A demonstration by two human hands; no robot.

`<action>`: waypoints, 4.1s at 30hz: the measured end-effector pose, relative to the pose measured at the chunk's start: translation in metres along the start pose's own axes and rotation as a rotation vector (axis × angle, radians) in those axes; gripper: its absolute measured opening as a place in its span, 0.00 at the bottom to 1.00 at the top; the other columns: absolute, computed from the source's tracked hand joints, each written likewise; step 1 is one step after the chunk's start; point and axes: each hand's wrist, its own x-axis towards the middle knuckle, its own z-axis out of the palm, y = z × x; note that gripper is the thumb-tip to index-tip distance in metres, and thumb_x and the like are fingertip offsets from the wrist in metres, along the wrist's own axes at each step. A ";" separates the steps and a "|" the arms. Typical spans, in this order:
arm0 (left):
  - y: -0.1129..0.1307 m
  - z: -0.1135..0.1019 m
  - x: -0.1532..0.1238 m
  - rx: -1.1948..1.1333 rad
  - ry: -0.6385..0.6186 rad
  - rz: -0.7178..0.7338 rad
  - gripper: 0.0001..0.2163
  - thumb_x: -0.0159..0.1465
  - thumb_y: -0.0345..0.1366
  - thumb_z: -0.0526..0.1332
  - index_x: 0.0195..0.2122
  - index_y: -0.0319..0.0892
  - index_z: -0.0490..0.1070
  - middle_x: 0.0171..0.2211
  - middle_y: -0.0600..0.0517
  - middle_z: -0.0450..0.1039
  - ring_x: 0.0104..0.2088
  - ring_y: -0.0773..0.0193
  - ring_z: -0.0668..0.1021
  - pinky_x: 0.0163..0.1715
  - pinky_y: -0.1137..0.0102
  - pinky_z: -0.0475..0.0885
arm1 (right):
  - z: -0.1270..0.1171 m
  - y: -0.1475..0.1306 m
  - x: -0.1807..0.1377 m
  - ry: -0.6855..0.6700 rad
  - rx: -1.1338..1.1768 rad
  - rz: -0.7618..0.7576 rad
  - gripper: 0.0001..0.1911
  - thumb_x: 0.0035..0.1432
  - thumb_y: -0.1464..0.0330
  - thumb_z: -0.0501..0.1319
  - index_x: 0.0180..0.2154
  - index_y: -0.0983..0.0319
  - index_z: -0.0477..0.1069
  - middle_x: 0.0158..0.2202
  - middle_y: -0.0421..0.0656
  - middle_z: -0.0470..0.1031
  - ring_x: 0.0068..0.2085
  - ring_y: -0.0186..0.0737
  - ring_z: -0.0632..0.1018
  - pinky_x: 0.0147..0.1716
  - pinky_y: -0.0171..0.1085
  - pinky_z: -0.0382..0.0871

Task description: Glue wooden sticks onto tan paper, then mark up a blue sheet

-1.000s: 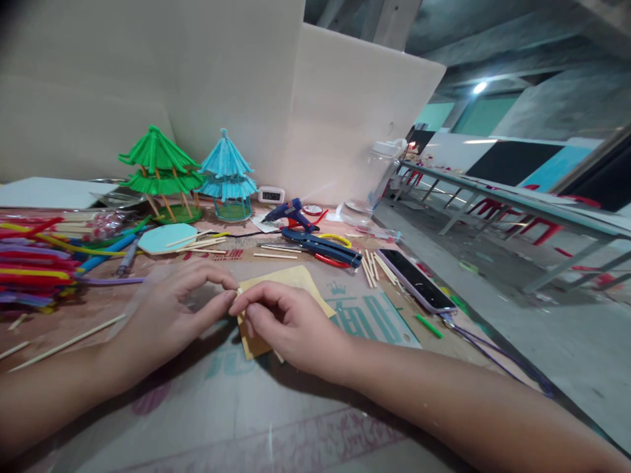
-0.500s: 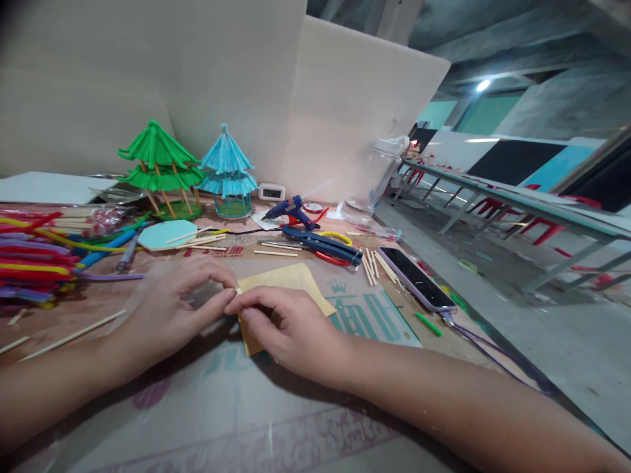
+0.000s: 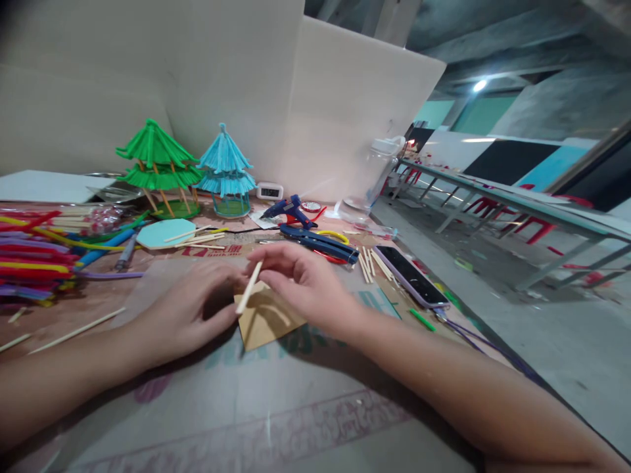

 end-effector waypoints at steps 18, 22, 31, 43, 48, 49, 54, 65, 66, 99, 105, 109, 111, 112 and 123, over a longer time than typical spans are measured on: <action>-0.007 0.007 -0.001 0.140 -0.137 -0.019 0.14 0.62 0.43 0.60 0.46 0.44 0.70 0.49 0.46 0.74 0.53 0.48 0.73 0.54 0.51 0.67 | -0.024 -0.038 -0.010 -0.184 0.455 0.110 0.08 0.64 0.66 0.64 0.36 0.64 0.71 0.30 0.40 0.73 0.28 0.30 0.73 0.29 0.31 0.64; -0.007 0.007 -0.001 0.139 -0.126 -0.003 0.14 0.62 0.44 0.61 0.46 0.44 0.70 0.49 0.46 0.74 0.53 0.47 0.73 0.55 0.51 0.67 | -0.021 -0.039 -0.007 -0.188 0.445 0.090 0.07 0.64 0.67 0.62 0.35 0.64 0.70 0.28 0.39 0.71 0.28 0.30 0.72 0.29 0.32 0.62; -0.009 0.009 -0.001 0.152 -0.138 -0.024 0.19 0.62 0.45 0.60 0.51 0.41 0.72 0.53 0.43 0.70 0.55 0.46 0.71 0.57 0.49 0.66 | -0.017 -0.018 0.007 -0.121 -0.072 0.021 0.11 0.68 0.62 0.58 0.34 0.61 0.67 0.27 0.38 0.69 0.27 0.32 0.71 0.29 0.33 0.64; -0.006 0.010 -0.002 0.125 -0.135 -0.036 0.19 0.60 0.51 0.64 0.45 0.43 0.72 0.53 0.44 0.70 0.55 0.44 0.72 0.57 0.49 0.67 | 0.000 0.024 0.012 -0.324 -0.707 -0.134 0.10 0.68 0.69 0.55 0.33 0.61 0.70 0.31 0.43 0.79 0.33 0.38 0.76 0.34 0.34 0.65; -0.005 0.011 0.000 0.141 -0.137 -0.055 0.20 0.59 0.51 0.65 0.46 0.43 0.72 0.53 0.44 0.71 0.55 0.43 0.72 0.58 0.49 0.67 | -0.006 0.033 0.018 -0.289 -0.749 -0.156 0.08 0.66 0.71 0.55 0.34 0.62 0.71 0.32 0.43 0.80 0.33 0.38 0.77 0.35 0.33 0.65; -0.006 0.011 0.000 0.144 -0.145 -0.052 0.19 0.59 0.51 0.64 0.45 0.43 0.72 0.53 0.44 0.70 0.55 0.44 0.72 0.58 0.49 0.67 | -0.006 0.034 0.019 -0.326 -0.738 -0.167 0.08 0.66 0.71 0.56 0.35 0.62 0.72 0.33 0.43 0.80 0.34 0.38 0.78 0.36 0.33 0.66; -0.007 0.012 -0.001 0.153 -0.147 -0.062 0.22 0.59 0.53 0.64 0.48 0.43 0.72 0.55 0.43 0.70 0.57 0.43 0.71 0.58 0.48 0.66 | -0.006 0.034 0.019 -0.251 -0.807 -0.133 0.08 0.65 0.73 0.55 0.36 0.62 0.73 0.33 0.44 0.80 0.34 0.38 0.78 0.35 0.33 0.65; -0.007 0.012 0.000 0.170 -0.140 -0.048 0.21 0.59 0.52 0.64 0.47 0.43 0.71 0.54 0.43 0.70 0.56 0.43 0.71 0.57 0.48 0.67 | -0.005 0.034 0.022 -0.269 -0.810 -0.111 0.09 0.67 0.71 0.55 0.35 0.62 0.72 0.33 0.45 0.80 0.33 0.39 0.77 0.34 0.34 0.64; -0.007 0.012 0.000 0.170 -0.138 -0.051 0.22 0.59 0.52 0.64 0.48 0.42 0.71 0.54 0.42 0.70 0.56 0.43 0.71 0.58 0.48 0.67 | -0.005 0.033 0.022 -0.250 -0.827 -0.105 0.09 0.66 0.72 0.55 0.35 0.63 0.72 0.33 0.45 0.80 0.33 0.40 0.77 0.34 0.35 0.64; -0.008 0.013 -0.001 0.187 -0.129 -0.030 0.19 0.59 0.52 0.64 0.43 0.43 0.70 0.52 0.43 0.70 0.55 0.43 0.71 0.55 0.50 0.68 | 0.004 0.038 0.020 -0.259 -0.800 -0.120 0.10 0.68 0.70 0.53 0.36 0.62 0.72 0.36 0.47 0.81 0.36 0.42 0.79 0.37 0.36 0.66; -0.007 0.011 0.000 0.186 -0.148 -0.036 0.18 0.60 0.52 0.63 0.42 0.43 0.69 0.51 0.43 0.70 0.55 0.44 0.71 0.55 0.50 0.68 | 0.004 0.037 0.021 -0.275 -0.819 -0.113 0.08 0.67 0.71 0.55 0.37 0.63 0.72 0.36 0.47 0.81 0.37 0.42 0.79 0.37 0.36 0.67; -0.007 0.011 0.000 0.188 -0.160 -0.022 0.17 0.60 0.51 0.63 0.40 0.42 0.69 0.50 0.43 0.70 0.54 0.45 0.71 0.55 0.51 0.68 | 0.005 0.037 0.021 -0.305 -0.808 -0.136 0.08 0.67 0.70 0.56 0.37 0.62 0.73 0.37 0.47 0.81 0.37 0.42 0.80 0.38 0.36 0.67; -0.006 0.010 0.001 0.188 -0.164 -0.031 0.17 0.60 0.50 0.64 0.41 0.42 0.69 0.50 0.43 0.70 0.54 0.45 0.71 0.55 0.51 0.68 | 0.005 0.037 0.021 -0.294 -0.800 -0.134 0.09 0.68 0.70 0.54 0.36 0.62 0.73 0.36 0.47 0.81 0.37 0.41 0.79 0.37 0.35 0.67; -0.006 0.011 0.001 0.187 -0.162 -0.040 0.18 0.60 0.51 0.64 0.42 0.42 0.69 0.51 0.43 0.70 0.54 0.45 0.71 0.55 0.50 0.68 | 0.006 0.038 0.020 -0.265 -0.811 -0.126 0.10 0.68 0.70 0.54 0.36 0.62 0.72 0.36 0.46 0.81 0.36 0.41 0.79 0.37 0.35 0.67; -0.005 0.010 0.000 0.187 -0.165 -0.043 0.17 0.59 0.50 0.64 0.40 0.41 0.70 0.50 0.43 0.71 0.53 0.45 0.72 0.54 0.50 0.68 | 0.005 0.040 0.020 -0.297 -0.820 -0.178 0.08 0.67 0.70 0.56 0.36 0.61 0.73 0.37 0.45 0.82 0.38 0.41 0.80 0.38 0.35 0.68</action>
